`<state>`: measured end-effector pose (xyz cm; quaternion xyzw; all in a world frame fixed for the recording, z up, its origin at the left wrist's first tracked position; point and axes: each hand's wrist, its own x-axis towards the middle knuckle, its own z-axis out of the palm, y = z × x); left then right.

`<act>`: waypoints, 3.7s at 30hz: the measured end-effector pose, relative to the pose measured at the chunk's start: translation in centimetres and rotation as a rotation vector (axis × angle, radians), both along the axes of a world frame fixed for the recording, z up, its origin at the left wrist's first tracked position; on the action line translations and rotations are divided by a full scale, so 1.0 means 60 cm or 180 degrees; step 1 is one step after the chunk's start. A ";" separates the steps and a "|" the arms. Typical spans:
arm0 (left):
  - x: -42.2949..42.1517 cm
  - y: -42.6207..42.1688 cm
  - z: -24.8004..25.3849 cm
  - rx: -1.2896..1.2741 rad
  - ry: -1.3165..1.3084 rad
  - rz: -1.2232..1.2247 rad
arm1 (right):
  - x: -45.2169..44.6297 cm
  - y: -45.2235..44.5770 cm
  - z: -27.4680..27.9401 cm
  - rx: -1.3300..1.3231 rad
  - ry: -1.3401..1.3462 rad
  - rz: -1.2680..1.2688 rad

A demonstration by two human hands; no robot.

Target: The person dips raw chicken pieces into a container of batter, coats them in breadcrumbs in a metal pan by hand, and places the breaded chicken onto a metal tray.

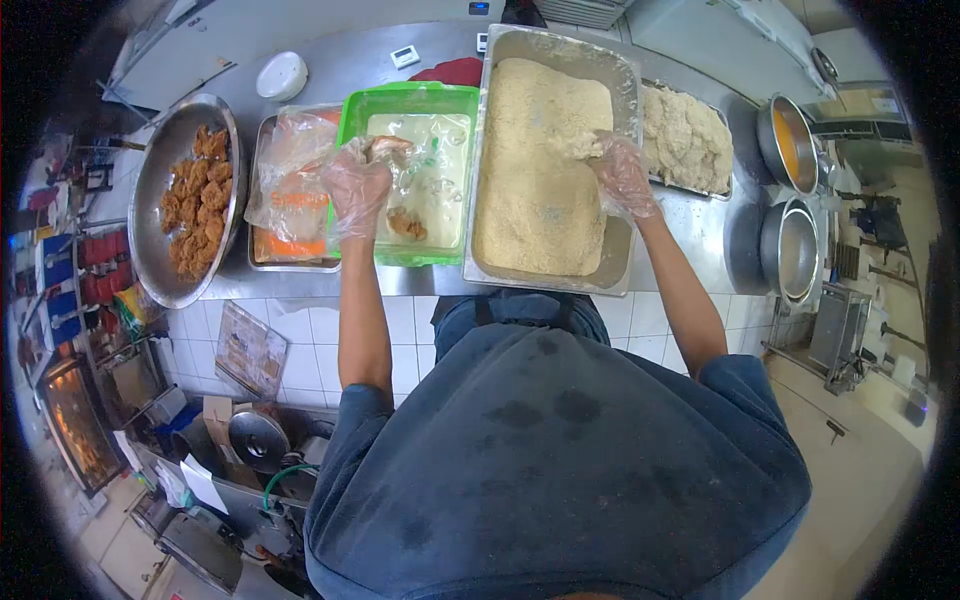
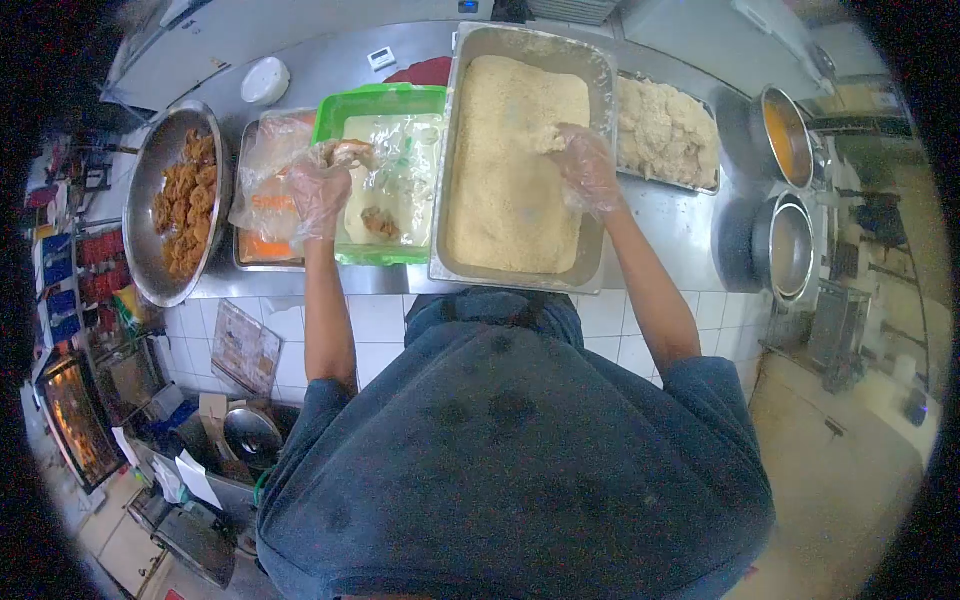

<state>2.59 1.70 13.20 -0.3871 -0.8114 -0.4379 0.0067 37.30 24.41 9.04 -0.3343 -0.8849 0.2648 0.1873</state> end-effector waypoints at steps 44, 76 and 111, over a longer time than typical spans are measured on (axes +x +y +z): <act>0.243 0.047 0.076 -0.1070 0.0173 0.0547 | 0.627 0.554 0.010 -0.0733 -0.0623 -0.0051; 0.262 0.053 0.053 -0.1551 -0.0026 0.0926 | 0.528 0.729 -0.157 -0.0853 0.0182 -0.1822; 0.287 0.066 0.061 -0.1472 0.0094 0.1069 | 0.608 0.596 -0.205 0.0111 -0.2744 -0.0624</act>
